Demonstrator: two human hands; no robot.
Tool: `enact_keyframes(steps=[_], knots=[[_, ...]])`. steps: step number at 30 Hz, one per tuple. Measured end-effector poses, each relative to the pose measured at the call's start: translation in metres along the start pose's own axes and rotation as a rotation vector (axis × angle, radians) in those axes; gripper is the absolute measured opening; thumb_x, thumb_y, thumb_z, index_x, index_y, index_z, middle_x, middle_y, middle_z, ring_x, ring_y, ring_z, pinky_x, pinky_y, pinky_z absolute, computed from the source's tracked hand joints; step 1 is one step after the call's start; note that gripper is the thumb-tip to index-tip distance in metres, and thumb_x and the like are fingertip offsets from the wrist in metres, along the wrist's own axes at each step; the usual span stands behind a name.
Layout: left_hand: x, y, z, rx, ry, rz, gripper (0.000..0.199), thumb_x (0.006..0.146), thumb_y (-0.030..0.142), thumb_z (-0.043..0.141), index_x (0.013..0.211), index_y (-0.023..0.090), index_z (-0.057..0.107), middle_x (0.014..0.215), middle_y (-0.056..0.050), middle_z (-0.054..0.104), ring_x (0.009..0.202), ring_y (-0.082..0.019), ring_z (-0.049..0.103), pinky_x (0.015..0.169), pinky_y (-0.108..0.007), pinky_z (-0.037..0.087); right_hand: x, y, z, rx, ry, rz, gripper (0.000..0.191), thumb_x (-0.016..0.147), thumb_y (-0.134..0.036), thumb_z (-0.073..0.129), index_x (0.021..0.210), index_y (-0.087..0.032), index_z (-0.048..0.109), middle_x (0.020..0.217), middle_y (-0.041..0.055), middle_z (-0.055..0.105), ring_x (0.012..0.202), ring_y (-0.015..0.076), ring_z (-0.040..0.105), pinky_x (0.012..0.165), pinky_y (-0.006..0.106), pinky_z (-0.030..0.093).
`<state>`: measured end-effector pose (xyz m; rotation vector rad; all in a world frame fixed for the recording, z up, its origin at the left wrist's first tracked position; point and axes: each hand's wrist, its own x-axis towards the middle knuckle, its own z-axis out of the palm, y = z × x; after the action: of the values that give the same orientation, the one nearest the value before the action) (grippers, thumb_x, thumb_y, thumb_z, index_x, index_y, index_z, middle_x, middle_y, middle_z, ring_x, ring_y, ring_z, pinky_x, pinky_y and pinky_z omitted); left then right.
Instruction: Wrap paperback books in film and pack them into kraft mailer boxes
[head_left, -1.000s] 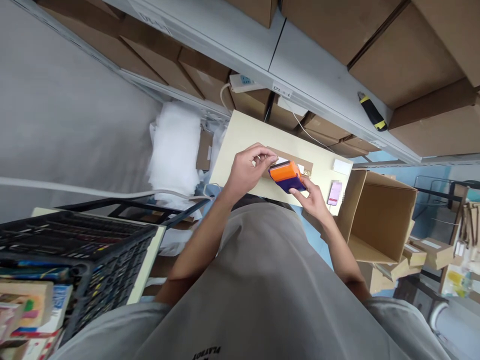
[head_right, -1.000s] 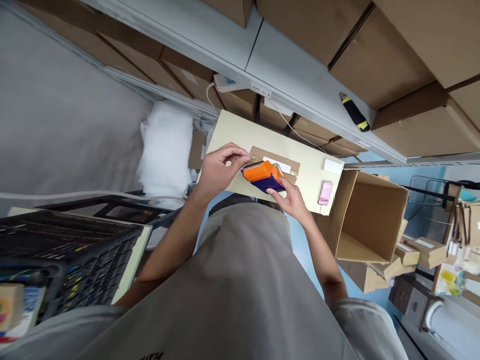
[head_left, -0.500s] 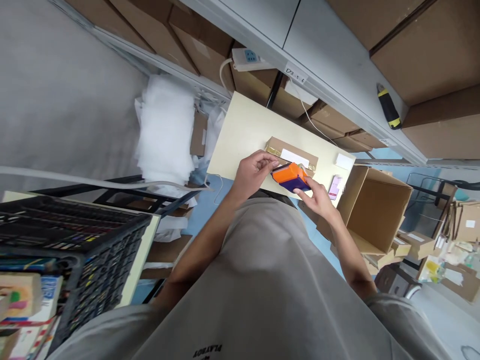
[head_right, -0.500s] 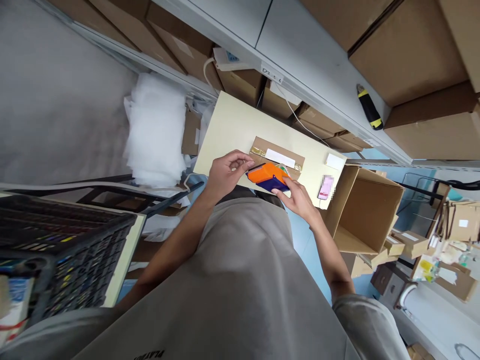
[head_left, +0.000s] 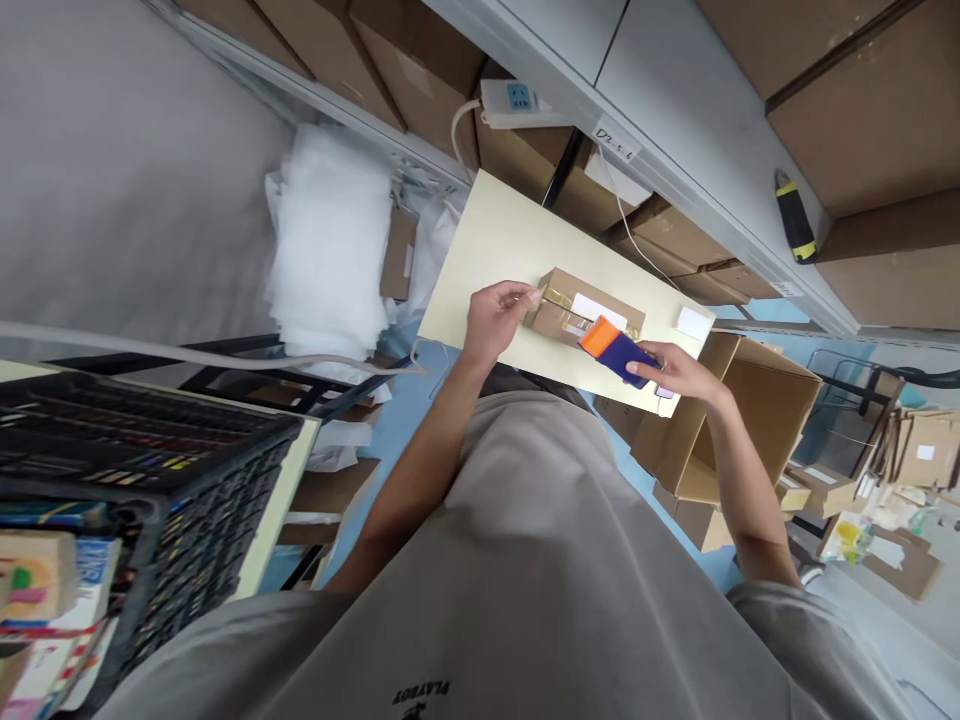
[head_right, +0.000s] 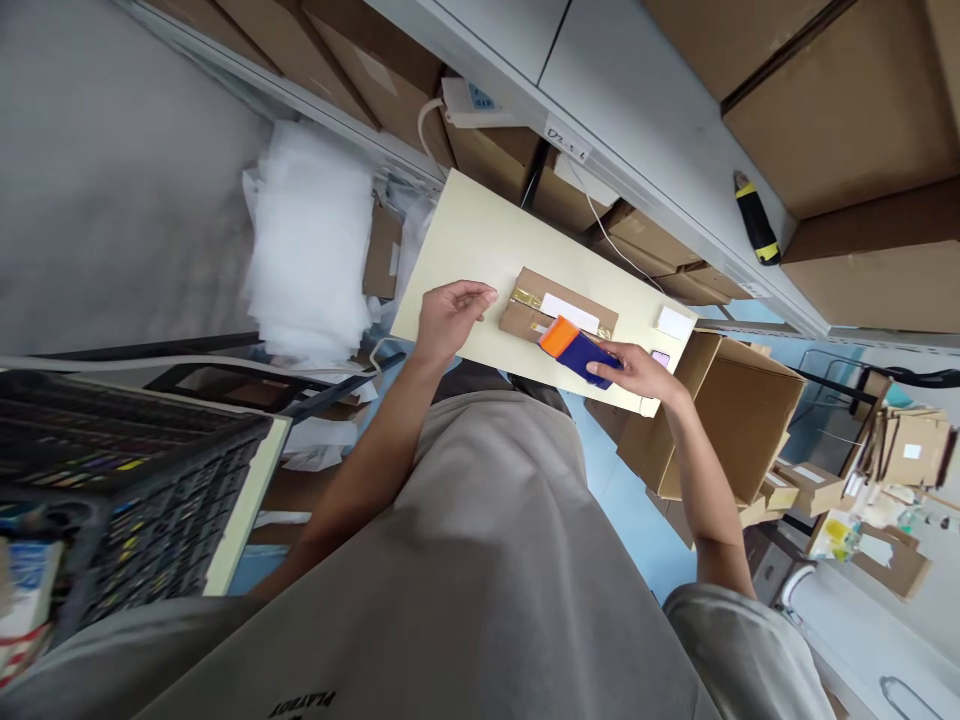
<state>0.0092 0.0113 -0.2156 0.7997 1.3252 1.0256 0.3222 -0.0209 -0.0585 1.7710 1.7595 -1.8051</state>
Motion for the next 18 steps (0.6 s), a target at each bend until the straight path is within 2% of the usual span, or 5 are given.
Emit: enact_keyframes(steps=[5, 9, 14, 18], knots=[[0.016, -0.042, 0.02, -0.116, 0.092, -0.192, 0.03, 0.079, 0.041, 0.094, 0.088, 0.016, 0.081, 0.086, -0.007, 0.081, 0.082, -0.019, 0.073, 0.069, -0.028, 0.059, 0.044, 0.01, -0.03, -0.11, -0.06, 0.097, 0.074, 0.088, -0.088, 0.074, 0.109, -0.019, 0.084, 0.101, 0.0088, 0.087, 0.09, 0.0286, 0.078, 0.081, 0.038, 0.062], [0.021, -0.062, 0.022, -0.114, 0.14, -0.216, 0.023, 0.081, 0.035, 0.091, 0.089, 0.016, 0.082, 0.087, -0.007, 0.08, 0.081, -0.019, 0.072, 0.074, -0.031, 0.061, 0.073, 0.015, -0.037, -0.118, -0.127, 0.128, 0.079, 0.083, -0.09, 0.078, 0.115, -0.018, 0.085, 0.111, 0.0092, 0.087, 0.096, 0.0285, 0.077, 0.087, 0.037, 0.063], [0.029, -0.08, 0.016, -0.048, 0.162, -0.217, 0.013, 0.082, 0.028, 0.086, 0.087, 0.017, 0.083, 0.082, -0.006, 0.079, 0.077, -0.019, 0.072, 0.076, -0.033, 0.061, 0.086, 0.017, -0.037, -0.147, -0.159, 0.113, 0.076, 0.086, -0.088, 0.079, 0.113, -0.017, 0.085, 0.11, 0.0112, 0.086, 0.094, 0.0262, 0.075, 0.088, 0.038, 0.062], [0.035, -0.089, 0.017, -0.029, 0.162, -0.183, 0.012, 0.083, 0.029, 0.083, 0.087, 0.017, 0.083, 0.087, -0.007, 0.082, 0.086, -0.021, 0.076, 0.086, -0.035, 0.062, 0.087, 0.017, -0.036, -0.15, -0.141, 0.094, 0.074, 0.089, -0.087, 0.077, 0.112, -0.016, 0.084, 0.107, 0.0098, 0.085, 0.091, 0.0246, 0.074, 0.086, 0.036, 0.061]])
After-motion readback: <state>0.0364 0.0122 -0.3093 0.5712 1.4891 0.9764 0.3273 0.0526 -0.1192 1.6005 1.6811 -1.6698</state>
